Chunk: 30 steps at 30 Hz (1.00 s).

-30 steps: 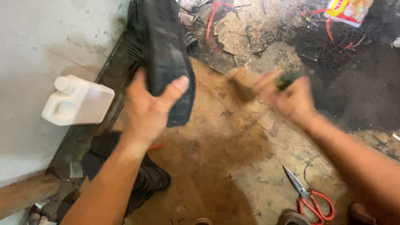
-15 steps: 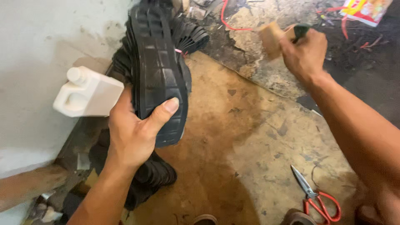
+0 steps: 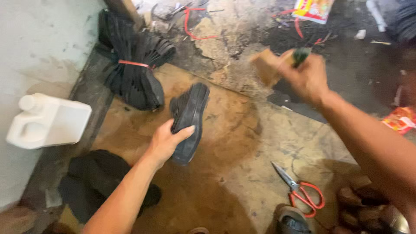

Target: The person sits on the floor and uses a brush to scrub the textured surface of black shoe soles. They handle the soles one at a time, turning them over and brushing both sides before placing them in a growing pile.

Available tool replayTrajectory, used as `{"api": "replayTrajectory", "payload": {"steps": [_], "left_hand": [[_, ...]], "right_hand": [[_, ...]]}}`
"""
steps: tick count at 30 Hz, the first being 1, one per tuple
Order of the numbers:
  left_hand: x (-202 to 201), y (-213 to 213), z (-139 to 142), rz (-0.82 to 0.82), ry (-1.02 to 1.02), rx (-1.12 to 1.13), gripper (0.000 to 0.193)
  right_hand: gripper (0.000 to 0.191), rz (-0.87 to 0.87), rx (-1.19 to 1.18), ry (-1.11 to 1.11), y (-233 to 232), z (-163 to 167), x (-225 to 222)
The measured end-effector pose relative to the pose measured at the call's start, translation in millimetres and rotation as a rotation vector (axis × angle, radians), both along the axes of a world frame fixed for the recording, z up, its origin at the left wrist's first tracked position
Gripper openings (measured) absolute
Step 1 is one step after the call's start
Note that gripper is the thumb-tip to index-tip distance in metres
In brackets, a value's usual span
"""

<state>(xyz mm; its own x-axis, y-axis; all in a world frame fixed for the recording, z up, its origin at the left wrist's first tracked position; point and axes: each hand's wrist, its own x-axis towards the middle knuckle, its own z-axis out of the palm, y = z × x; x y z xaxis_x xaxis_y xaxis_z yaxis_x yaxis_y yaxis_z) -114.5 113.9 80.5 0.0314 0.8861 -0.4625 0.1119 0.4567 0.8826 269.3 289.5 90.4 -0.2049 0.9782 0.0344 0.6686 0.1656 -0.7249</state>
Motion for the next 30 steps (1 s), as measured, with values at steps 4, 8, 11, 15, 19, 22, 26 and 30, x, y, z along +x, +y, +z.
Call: {"api": "replayTrajectory", "payload": {"steps": [4,8,11,15,19,22,26,30], "left_hand": [[2,-27,-33,0.041,0.132,-0.072,0.062],[0,-40,-45,-0.008,0.212,-0.009,0.07],[1,-54,-47,-0.012,0.454,-0.003,0.081],[-2,-70,-49,0.056,0.665,0.201,0.089],[-2,-85,-41,0.039,0.809,0.192,0.084],[11,-84,-32,-0.046,0.878,0.187,0.081],[24,-87,-17,-0.103,0.899,0.294,0.08],[23,-98,-5,-0.153,1.022,0.403,0.072]], "right_hand": [[0.022,0.442,-0.595,-0.273,-135,8,-18],[0.034,0.458,-0.517,-0.383,-143,27,4],[0.039,-0.269,-0.138,-0.282,-77,50,92],[0.024,0.136,-0.027,0.082,-83,36,163],[0.026,0.43,-0.582,-0.048,-130,24,172],[0.029,-0.117,-0.348,-0.354,-134,40,188],[0.025,-0.008,-0.199,-0.127,-137,49,212],[0.023,0.44,-0.368,-0.169,-160,39,214]]}}
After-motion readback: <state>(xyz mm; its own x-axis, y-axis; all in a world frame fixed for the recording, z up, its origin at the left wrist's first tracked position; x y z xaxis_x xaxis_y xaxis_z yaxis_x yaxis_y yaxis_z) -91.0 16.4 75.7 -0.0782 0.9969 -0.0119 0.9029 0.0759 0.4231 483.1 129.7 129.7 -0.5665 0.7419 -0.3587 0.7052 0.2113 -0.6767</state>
